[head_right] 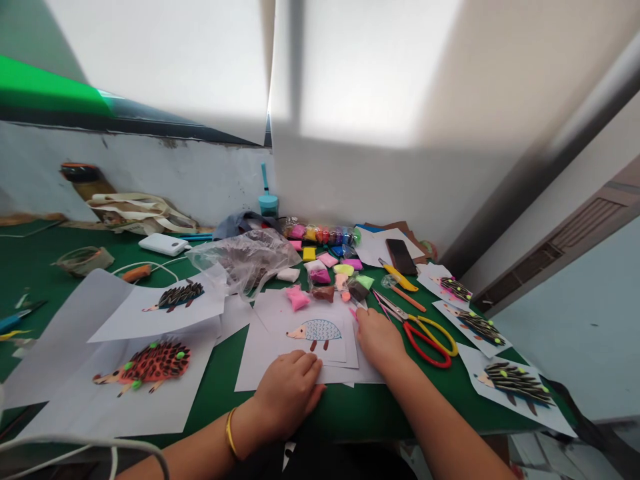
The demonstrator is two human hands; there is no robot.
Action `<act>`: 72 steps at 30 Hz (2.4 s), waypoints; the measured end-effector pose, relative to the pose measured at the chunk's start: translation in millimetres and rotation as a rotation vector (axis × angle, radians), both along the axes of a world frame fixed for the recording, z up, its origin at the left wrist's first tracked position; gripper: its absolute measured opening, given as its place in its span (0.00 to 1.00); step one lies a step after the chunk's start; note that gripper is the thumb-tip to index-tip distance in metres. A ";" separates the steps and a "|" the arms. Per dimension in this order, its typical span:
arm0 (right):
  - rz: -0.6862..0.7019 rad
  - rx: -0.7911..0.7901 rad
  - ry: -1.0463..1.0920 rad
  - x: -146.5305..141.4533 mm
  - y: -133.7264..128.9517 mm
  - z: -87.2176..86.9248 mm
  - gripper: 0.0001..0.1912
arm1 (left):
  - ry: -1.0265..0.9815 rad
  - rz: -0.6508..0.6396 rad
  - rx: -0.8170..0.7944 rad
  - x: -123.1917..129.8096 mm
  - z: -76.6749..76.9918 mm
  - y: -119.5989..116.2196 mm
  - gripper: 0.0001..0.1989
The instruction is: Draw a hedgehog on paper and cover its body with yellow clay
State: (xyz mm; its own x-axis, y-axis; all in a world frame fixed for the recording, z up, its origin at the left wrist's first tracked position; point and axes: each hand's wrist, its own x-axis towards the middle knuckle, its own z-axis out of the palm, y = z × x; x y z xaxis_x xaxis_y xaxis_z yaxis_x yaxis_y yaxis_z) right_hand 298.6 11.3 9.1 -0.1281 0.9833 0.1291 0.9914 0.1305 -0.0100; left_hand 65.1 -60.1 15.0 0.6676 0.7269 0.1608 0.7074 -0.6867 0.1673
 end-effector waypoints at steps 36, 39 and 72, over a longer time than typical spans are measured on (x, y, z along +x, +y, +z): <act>0.413 0.039 0.366 -40.8 -43.9 1.3 0.12 | -0.033 0.017 0.037 -7.6 -2.0 -4.4 0.07; 0.342 0.036 0.605 -33.9 -45.1 -0.4 0.12 | -0.025 0.023 0.039 -7.7 0.3 -4.6 0.09; 0.367 -0.003 0.357 -24.7 -44.4 -0.2 0.12 | -0.003 0.015 0.013 -5.1 1.4 -4.4 0.15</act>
